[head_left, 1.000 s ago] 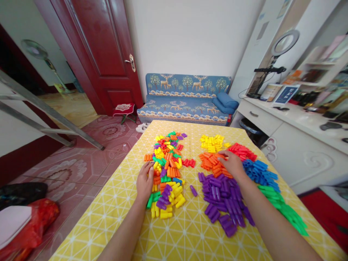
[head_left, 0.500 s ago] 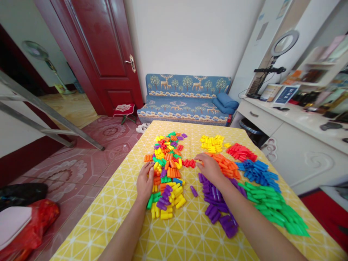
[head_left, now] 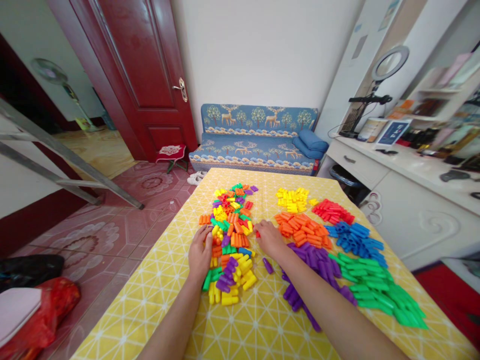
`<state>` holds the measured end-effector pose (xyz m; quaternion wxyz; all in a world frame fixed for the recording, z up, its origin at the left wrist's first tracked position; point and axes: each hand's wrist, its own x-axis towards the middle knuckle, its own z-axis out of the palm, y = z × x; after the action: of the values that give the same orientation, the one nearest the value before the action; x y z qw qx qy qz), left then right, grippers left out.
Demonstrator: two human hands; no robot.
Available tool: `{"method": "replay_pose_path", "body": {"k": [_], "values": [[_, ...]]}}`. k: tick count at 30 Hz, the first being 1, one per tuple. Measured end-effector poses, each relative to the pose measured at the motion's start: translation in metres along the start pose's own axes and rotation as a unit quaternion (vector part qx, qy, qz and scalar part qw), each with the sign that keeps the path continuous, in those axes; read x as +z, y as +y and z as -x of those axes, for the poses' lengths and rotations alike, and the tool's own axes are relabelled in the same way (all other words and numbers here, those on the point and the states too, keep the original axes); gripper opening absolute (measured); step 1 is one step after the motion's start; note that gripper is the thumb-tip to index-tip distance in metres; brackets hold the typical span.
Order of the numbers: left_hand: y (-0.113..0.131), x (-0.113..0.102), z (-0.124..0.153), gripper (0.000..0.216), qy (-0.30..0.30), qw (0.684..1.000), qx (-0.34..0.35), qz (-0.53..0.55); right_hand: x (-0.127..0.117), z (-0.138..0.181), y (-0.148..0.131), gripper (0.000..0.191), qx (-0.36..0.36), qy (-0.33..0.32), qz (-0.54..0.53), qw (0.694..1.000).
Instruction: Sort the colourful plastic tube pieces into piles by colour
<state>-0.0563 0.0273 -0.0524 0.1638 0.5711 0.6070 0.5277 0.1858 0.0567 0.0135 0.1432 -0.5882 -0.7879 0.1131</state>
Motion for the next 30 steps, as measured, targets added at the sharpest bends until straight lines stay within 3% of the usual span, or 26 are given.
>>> {"method": "replay_pose_path", "body": {"k": [4, 8, 13, 17, 20, 23, 26, 30], "values": [[0.002, 0.0, 0.0, 0.035, -0.003, 1.0, -0.003, -0.01, -0.001, 0.001, -0.001, 0.018, 0.014, 0.028, -0.052, 0.998], [0.002, 0.0, 0.0, 0.036, -0.005, 1.0, -0.003, -0.013, -0.001, 0.012, -0.009, 0.028, 0.0, 0.035, -0.141, 0.989], [0.0, 0.0, -0.001, 0.037, -0.004, 1.0, 0.005, -0.018, -0.005, 0.039, -0.033, 0.028, -0.091, -0.008, -0.329, 0.94], [0.001, -0.001, -0.001, 0.037, -0.006, 1.0, 0.0, -0.02, -0.02, 0.047, -0.026, 0.025, -0.089, 0.028, -0.308, 0.947], [0.001, -0.001, 0.0, 0.037, -0.002, 1.0, -0.001, -0.017, -0.036, 0.036, 0.015, 0.028, -0.036, 0.079, -0.287, 0.954], [0.001, 0.0, 0.0, 0.036, 0.001, 1.0, 0.001, -0.013, -0.055, 0.019, 0.081, 0.036, 0.04, 0.153, -0.25, 0.955], [0.0, 0.0, 0.0, 0.036, 0.001, 1.0, 0.002, -0.009, -0.08, 0.006, 0.149, 0.037, 0.126, 0.238, -0.111, 0.957], [0.0, 0.0, -0.001, 0.035, 0.0, 1.0, 0.004, -0.004, -0.105, 0.001, 0.211, 0.031, 0.244, 0.205, 0.088, 0.944]]}}
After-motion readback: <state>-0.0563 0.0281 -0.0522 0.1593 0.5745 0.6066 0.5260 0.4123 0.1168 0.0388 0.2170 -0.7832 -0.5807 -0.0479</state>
